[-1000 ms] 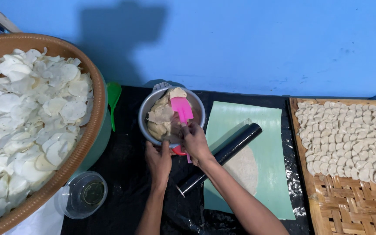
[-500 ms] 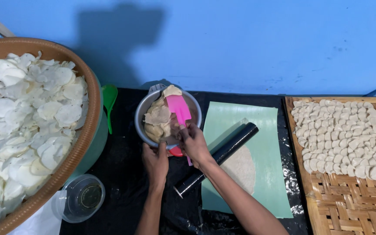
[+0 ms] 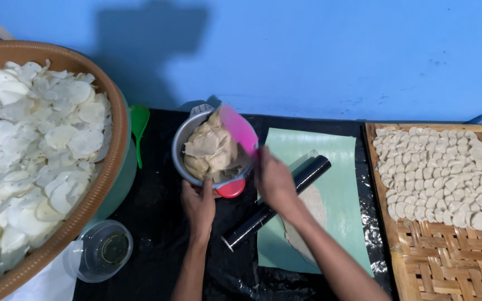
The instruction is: Rolling out dough and scraping off excess dough around circular cutouts on a board.
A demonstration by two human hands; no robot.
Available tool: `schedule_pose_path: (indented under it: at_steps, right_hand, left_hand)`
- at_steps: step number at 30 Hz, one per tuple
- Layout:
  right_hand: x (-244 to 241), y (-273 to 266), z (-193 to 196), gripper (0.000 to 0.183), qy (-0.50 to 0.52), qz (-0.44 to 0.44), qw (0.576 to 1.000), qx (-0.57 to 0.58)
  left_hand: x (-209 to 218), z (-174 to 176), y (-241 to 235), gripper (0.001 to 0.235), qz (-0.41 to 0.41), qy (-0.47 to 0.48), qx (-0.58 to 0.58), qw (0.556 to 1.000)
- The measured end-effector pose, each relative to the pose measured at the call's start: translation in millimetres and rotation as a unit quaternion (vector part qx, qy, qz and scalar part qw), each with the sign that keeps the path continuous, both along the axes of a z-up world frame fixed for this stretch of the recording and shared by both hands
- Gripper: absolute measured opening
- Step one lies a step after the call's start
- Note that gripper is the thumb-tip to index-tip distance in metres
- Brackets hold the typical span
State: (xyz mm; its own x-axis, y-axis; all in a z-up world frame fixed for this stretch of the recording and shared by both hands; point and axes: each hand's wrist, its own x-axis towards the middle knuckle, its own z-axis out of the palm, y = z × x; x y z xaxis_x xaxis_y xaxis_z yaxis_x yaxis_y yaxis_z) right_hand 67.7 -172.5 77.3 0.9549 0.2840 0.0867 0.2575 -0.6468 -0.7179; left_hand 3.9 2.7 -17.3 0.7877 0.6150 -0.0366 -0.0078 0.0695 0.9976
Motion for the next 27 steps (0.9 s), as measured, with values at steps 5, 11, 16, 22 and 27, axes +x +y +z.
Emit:
schedule_pose_path:
  at_steps: [5,11,16,22,27]
  right_hand:
    - [51,-10,17,0.021,-0.123,-0.022,0.99,-0.057]
    - [86,-15,28,0.024,-0.123,-0.02,0.983,-0.137]
    - [85,-23,42,0.029,-0.152,0.045,0.98,-0.12]
    - [91,-35,36,0.031,-0.117,0.068,0.972,-0.193]
    - [104,-24,34,0.034,-0.091,0.122,0.975,-0.162]
  left_hand:
    - [0,2,1,0.036,-0.01,-0.013,-0.022,1.0]
    - [-2,15,-1,0.035,-0.016,0.001,-0.02,1.0]
    - [-2,11,0,0.035,-0.018,-0.003,-0.02,1.0]
    - [-1,9,-1,0.032,-0.015,0.009,0.002,1.0]
    - [-2,11,0,0.035,-0.015,0.009,0.008,1.0]
